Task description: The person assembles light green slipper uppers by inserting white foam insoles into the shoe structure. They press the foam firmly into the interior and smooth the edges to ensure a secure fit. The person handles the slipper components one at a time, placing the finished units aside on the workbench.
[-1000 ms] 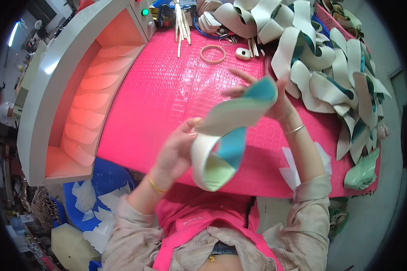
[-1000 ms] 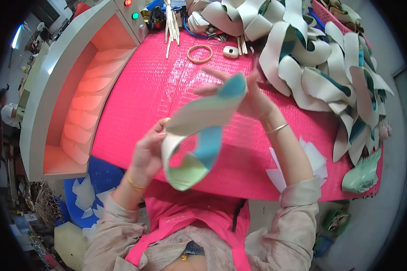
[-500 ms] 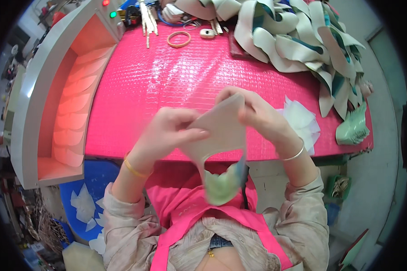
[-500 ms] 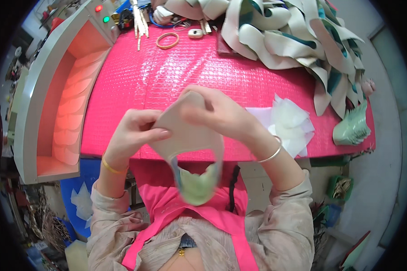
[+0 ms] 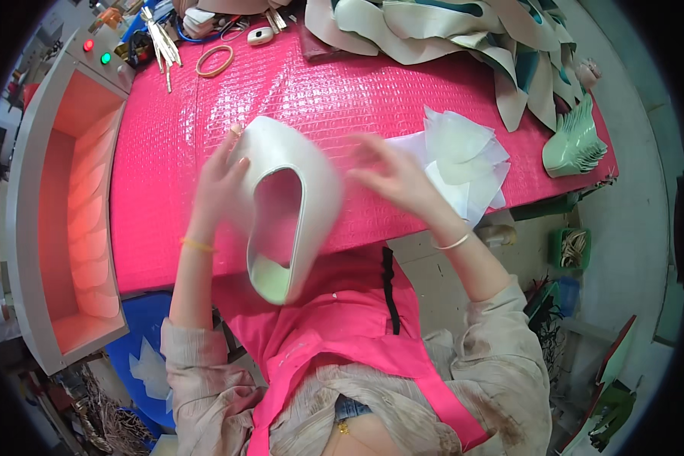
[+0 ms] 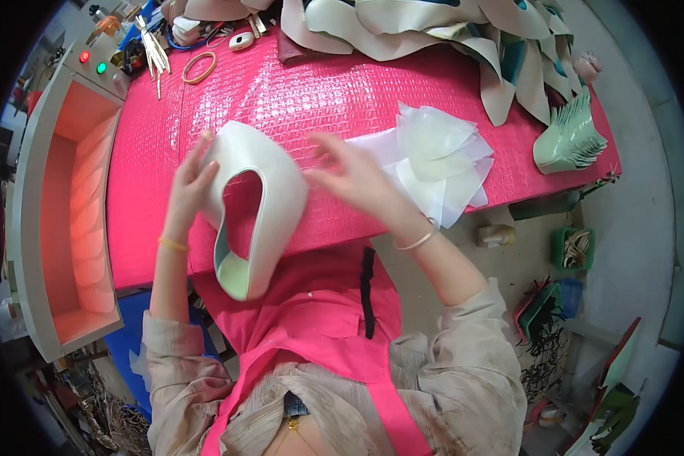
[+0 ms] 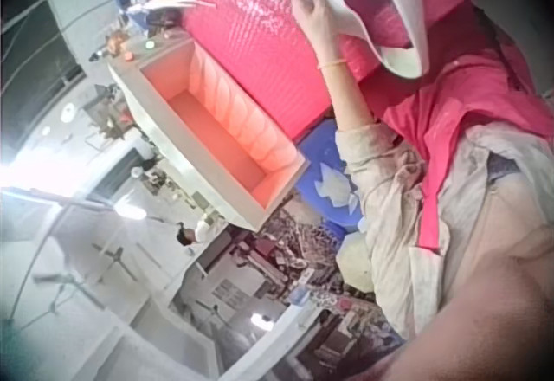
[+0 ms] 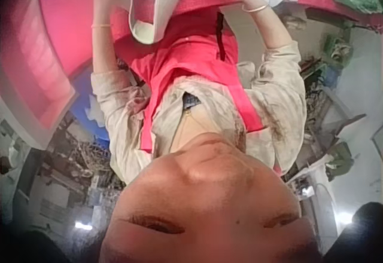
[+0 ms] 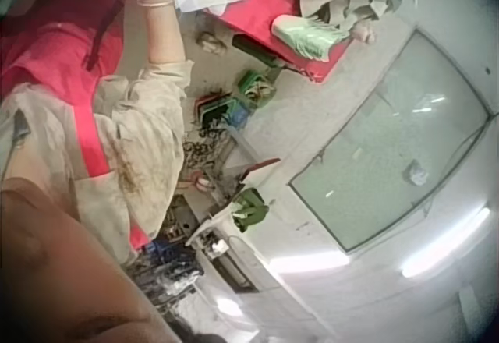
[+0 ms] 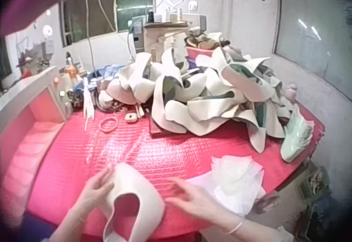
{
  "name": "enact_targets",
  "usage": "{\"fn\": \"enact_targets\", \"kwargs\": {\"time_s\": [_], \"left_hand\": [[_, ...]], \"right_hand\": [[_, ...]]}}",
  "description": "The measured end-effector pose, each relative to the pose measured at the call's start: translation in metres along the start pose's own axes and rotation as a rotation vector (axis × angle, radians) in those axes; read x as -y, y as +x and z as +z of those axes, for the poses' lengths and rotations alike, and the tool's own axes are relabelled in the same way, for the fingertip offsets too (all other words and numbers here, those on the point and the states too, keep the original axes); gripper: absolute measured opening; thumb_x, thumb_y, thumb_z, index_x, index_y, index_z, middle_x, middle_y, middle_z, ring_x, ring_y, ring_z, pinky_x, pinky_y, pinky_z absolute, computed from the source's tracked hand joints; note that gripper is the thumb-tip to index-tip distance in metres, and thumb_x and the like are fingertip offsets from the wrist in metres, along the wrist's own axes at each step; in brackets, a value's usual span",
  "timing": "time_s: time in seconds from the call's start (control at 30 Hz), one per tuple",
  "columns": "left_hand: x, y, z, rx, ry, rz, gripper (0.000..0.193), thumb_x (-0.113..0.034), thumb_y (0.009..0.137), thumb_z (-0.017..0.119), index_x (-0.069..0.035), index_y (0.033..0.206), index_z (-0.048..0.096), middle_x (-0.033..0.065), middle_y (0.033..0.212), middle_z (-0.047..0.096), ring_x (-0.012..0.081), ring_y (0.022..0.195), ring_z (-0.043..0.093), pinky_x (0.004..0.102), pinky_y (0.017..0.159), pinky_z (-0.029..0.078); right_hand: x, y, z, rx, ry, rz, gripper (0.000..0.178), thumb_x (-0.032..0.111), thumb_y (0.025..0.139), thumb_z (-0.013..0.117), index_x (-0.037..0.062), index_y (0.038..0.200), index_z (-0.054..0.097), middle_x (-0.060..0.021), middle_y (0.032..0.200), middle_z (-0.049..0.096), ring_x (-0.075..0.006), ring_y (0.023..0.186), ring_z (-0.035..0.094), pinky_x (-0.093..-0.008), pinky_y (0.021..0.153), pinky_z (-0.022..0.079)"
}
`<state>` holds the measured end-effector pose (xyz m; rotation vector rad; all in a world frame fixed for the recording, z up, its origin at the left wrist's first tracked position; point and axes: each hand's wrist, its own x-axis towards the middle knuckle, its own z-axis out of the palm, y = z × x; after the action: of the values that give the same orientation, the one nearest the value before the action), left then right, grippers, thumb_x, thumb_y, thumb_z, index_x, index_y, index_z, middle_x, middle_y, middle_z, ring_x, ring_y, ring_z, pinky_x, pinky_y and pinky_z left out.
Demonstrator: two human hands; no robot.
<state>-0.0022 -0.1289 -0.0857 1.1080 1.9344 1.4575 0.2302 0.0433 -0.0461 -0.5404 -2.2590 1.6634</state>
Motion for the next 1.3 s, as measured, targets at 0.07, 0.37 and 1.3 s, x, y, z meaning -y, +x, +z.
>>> {"fn": "enact_targets", "kwargs": {"time_s": [0.07,0.37,1.3], "left_hand": [[0.023,0.007,0.001,-0.091,0.392,0.131,0.037,-0.004,0.086,0.047,0.002,0.123,0.045,0.0181,0.121,0.047,0.0258,0.099,0.054,0.0334,0.088,0.041],[-0.119,0.032,0.128,0.373,0.495,0.788,0.027,-0.002,0.072,0.053,-0.001,0.099,0.056,0.0137,0.104,0.056,0.0305,0.097,0.053,0.0384,0.083,0.043],[-0.146,0.078,0.207,0.079,-0.042,0.496,0.031,-0.006,0.071,0.063,-0.005,0.101,0.057,0.0084,0.093,0.057,0.0172,0.080,0.055,0.0295,0.070,0.046]], "right_hand": [[-0.013,-0.011,-0.041,-0.284,-0.438,-0.204,0.040,0.009,0.072,0.065,0.0029,0.110,0.054,-0.0123,0.104,0.056,-0.0265,0.097,0.054,-0.0341,0.085,0.042],[-0.072,-0.041,-0.163,0.056,-0.864,-0.376,0.031,0.010,0.063,0.069,0.0093,0.094,0.062,-0.0063,0.088,0.060,-0.0264,0.082,0.057,-0.0349,0.074,0.047],[0.002,-0.050,-0.201,-0.779,0.469,-0.171,0.024,0.004,0.081,0.057,0.0025,0.103,0.049,-0.0078,0.098,0.057,-0.0175,0.088,0.058,-0.0302,0.078,0.049]]}}
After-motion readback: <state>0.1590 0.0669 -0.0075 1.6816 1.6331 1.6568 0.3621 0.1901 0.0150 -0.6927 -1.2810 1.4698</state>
